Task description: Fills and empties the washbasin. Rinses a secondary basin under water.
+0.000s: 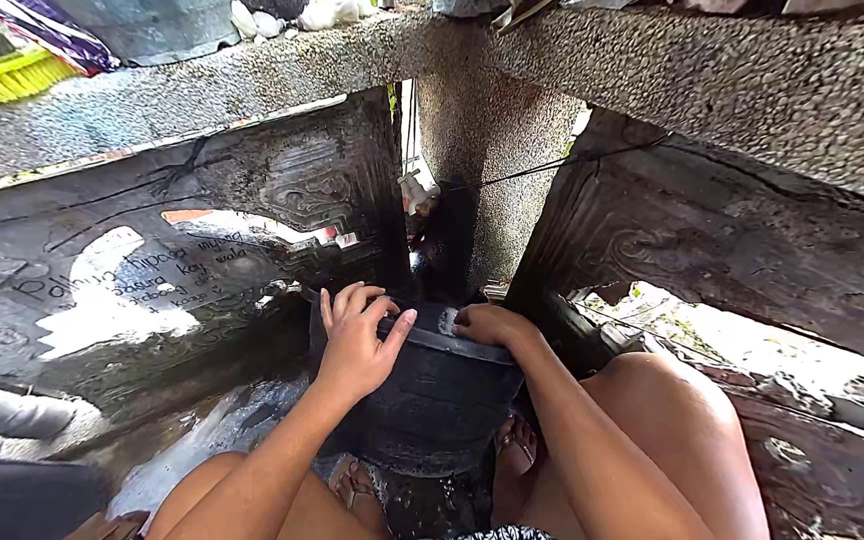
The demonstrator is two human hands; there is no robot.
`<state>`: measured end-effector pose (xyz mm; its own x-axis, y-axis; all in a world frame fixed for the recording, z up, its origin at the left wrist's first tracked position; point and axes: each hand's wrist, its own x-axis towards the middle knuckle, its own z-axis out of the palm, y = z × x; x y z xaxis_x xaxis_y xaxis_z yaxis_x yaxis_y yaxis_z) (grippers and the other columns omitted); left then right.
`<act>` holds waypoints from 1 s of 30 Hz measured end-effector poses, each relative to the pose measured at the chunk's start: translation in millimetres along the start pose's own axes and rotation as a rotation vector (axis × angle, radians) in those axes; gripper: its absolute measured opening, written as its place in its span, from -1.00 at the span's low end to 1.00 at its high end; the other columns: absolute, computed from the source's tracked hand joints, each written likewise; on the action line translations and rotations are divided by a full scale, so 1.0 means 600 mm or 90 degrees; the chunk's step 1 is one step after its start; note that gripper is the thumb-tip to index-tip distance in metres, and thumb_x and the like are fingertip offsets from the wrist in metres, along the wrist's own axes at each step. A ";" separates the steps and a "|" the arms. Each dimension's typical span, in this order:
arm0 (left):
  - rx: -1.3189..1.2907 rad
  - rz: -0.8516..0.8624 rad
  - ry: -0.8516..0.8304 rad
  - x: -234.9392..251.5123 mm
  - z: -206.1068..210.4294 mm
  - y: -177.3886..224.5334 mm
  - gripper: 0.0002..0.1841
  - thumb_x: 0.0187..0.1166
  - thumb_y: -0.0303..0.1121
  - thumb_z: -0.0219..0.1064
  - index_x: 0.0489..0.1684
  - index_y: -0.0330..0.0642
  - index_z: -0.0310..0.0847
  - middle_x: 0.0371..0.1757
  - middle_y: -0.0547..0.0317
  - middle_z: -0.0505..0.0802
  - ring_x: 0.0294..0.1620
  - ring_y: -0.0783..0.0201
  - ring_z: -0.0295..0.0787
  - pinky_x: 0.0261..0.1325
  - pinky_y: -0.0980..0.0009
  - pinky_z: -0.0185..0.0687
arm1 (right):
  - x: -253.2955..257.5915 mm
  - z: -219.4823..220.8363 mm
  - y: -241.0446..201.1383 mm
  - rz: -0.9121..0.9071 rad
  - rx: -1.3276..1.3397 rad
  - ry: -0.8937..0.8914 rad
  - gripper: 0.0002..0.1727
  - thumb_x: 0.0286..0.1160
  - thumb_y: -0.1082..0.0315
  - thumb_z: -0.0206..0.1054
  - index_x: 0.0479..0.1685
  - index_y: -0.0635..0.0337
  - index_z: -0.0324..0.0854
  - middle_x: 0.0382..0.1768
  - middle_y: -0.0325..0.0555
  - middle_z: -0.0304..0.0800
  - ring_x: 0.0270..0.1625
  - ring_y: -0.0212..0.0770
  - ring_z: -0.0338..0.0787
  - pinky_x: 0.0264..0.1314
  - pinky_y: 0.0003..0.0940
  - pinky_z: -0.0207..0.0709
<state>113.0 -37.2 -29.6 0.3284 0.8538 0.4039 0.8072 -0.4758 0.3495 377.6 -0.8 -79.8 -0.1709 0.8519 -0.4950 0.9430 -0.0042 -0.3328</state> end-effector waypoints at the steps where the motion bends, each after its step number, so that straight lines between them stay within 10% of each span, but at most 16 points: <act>1: 0.006 -0.036 0.007 -0.001 -0.003 -0.002 -0.42 0.66 0.38 0.01 -0.03 0.25 0.88 0.53 0.22 0.70 0.82 -0.05 0.21 0.81 -0.47 -0.33 | -0.011 0.006 -0.025 -0.007 -0.008 0.000 -0.49 0.72 -0.09 0.23 0.32 0.10 0.75 0.23 0.18 0.82 0.37 0.22 0.75 0.44 0.40 0.50; 7: -0.127 -0.319 -0.016 -0.015 -0.030 -0.035 -0.39 0.46 0.34 0.35 0.46 0.34 0.64 0.96 -0.08 -0.10 0.93 -0.37 -0.37 0.74 -0.53 -0.14 | -0.067 0.102 -0.155 -0.130 0.105 -0.145 -0.62 0.73 0.22 0.19 0.35 0.21 0.68 0.29 0.27 0.75 0.41 0.26 0.70 0.45 0.39 0.47; 9: -0.231 -0.436 0.020 -0.020 -0.039 -0.042 -0.23 0.42 0.27 0.46 0.65 0.23 0.42 0.95 -0.14 -0.13 0.89 -0.35 -0.15 0.64 -0.49 0.12 | -0.087 0.152 -0.190 -0.164 0.174 -0.171 -0.64 0.76 0.29 0.13 0.32 0.26 0.67 0.28 0.31 0.75 0.41 0.26 0.69 0.45 0.35 0.48; 13: -0.232 -0.514 -0.001 -0.022 -0.051 -0.080 0.07 0.46 -0.01 0.58 0.91 0.02 -0.16 0.66 -0.30 0.49 0.56 -0.25 0.57 0.46 -0.33 0.52 | -0.035 0.307 -0.191 -0.165 0.224 -0.289 -0.62 0.63 0.18 0.29 0.23 0.23 0.72 0.19 0.29 0.78 0.33 0.26 0.73 0.38 0.40 0.51; 19: -0.091 -0.506 -0.049 0.002 -0.058 -0.147 -0.46 0.64 -0.18 0.34 0.63 -0.03 0.50 0.27 -0.08 0.85 0.32 -0.06 0.79 0.36 -0.28 0.61 | 0.154 0.421 -0.037 0.263 0.520 -0.200 -0.46 0.68 0.00 0.24 0.36 0.28 0.61 0.15 0.22 0.76 0.09 0.11 0.79 0.14 0.15 0.68; 26: -0.081 -0.428 0.015 0.026 -0.049 -0.152 -0.55 0.74 -0.07 0.28 0.47 -0.07 0.68 0.20 -0.02 0.82 0.21 0.04 0.78 0.34 -0.09 0.67 | 0.230 0.486 0.043 0.169 0.392 0.009 -0.44 0.68 -0.05 0.25 0.44 0.18 0.64 0.33 0.25 0.75 0.44 0.18 0.71 0.56 0.23 0.50; 30: -0.196 -0.429 0.050 0.040 -0.039 -0.133 -0.65 0.74 -0.11 0.33 0.37 0.00 0.74 -0.28 0.16 0.87 -0.39 0.26 0.75 -0.28 0.14 0.70 | 0.150 0.544 -0.050 0.229 0.512 -0.047 -0.51 0.79 0.14 0.10 0.32 0.43 0.62 0.26 0.38 0.74 0.36 0.25 0.73 0.44 0.22 0.55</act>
<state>44.9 16.5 -27.9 -0.2341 0.9694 0.0738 0.6440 0.0978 0.7588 240.9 -94.8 -376.6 0.0523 0.6920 -0.7200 0.4613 -0.6562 -0.5972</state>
